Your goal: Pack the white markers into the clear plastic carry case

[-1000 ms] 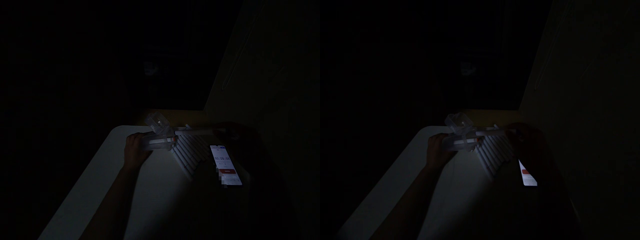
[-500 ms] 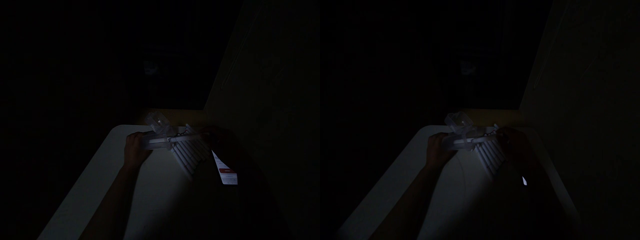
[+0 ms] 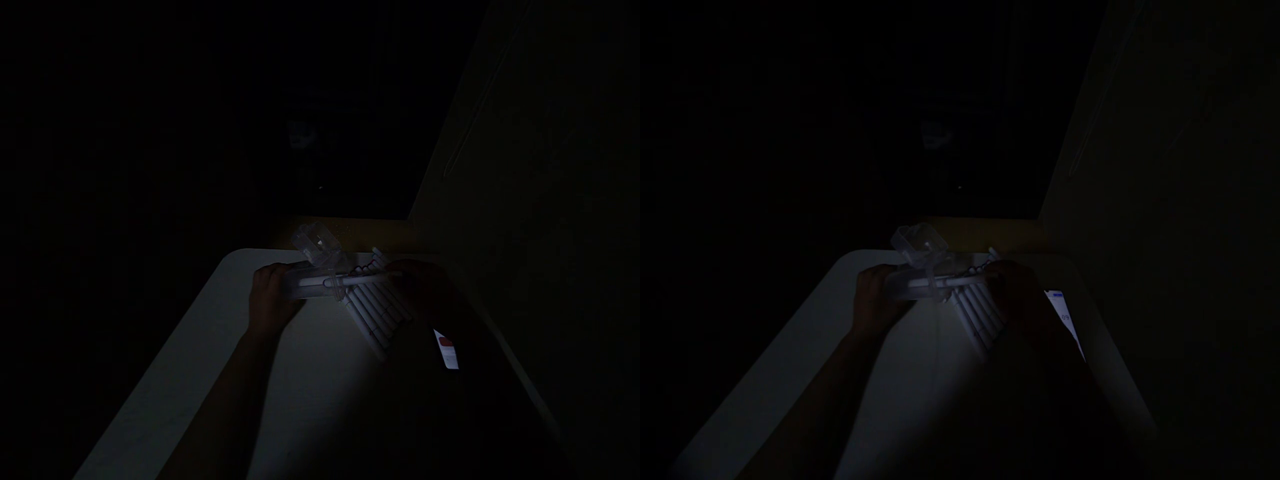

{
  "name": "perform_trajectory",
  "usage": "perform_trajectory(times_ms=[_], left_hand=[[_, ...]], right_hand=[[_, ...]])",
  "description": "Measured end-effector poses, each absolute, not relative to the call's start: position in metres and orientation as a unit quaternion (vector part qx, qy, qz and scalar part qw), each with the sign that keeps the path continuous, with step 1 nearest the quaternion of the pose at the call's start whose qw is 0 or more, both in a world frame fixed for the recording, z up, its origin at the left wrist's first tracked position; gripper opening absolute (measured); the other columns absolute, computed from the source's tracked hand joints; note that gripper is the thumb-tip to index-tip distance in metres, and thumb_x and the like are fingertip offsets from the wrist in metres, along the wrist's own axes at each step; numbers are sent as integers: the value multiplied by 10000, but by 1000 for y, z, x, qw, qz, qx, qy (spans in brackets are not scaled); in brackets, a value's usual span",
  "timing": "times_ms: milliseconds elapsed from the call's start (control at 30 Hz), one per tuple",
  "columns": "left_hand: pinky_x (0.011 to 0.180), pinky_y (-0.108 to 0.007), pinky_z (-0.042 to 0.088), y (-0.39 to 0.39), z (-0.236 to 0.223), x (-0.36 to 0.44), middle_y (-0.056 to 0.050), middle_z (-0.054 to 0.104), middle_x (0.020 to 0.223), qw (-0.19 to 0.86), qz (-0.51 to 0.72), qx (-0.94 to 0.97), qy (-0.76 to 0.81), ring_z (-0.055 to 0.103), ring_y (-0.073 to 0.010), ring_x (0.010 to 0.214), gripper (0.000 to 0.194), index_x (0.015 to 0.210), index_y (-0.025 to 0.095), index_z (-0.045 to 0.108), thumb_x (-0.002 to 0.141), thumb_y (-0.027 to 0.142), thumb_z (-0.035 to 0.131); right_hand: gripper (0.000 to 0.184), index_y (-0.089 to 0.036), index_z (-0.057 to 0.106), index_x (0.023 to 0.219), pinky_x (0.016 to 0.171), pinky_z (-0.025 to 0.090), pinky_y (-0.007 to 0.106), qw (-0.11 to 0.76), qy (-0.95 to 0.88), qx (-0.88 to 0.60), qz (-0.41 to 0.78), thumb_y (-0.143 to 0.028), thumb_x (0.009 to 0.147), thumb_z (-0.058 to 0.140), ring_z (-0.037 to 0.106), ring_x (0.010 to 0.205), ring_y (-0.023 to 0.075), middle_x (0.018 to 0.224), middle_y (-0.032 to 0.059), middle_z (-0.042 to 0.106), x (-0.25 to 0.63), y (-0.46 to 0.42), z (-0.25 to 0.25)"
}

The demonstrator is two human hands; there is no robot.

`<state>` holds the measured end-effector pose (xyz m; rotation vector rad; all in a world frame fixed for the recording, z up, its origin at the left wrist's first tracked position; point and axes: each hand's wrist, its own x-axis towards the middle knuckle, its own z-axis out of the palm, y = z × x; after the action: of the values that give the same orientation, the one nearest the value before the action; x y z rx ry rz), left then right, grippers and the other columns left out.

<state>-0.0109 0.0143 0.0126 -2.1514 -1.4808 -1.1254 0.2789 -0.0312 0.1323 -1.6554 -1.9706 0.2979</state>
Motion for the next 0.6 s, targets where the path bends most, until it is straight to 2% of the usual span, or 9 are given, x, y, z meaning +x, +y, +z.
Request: perform_trajectory(times_ms=[333,600], left_hand=[[884,-403,438,8,25,-7,-116,603,1091,145,-395,-745,-518,524,-287,1021,500,1126,169,546,680,343,689],[897,-411,430,7,30,-1,-133,595,1111,148,-396,-757,-498,517,-293,1037,501,1137,139,544,709,368,665]], right_hand=[[326,-150,684,1112,991,449,307,229,-776,-575,121,-158,859,480,624,1086,187,1143,89,687,267,-32,131],[294,-169,693,1083,985,424,284,225,-756,-595,152,-133,872,492,611,1087,171,1145,81,680,252,-31,125]])
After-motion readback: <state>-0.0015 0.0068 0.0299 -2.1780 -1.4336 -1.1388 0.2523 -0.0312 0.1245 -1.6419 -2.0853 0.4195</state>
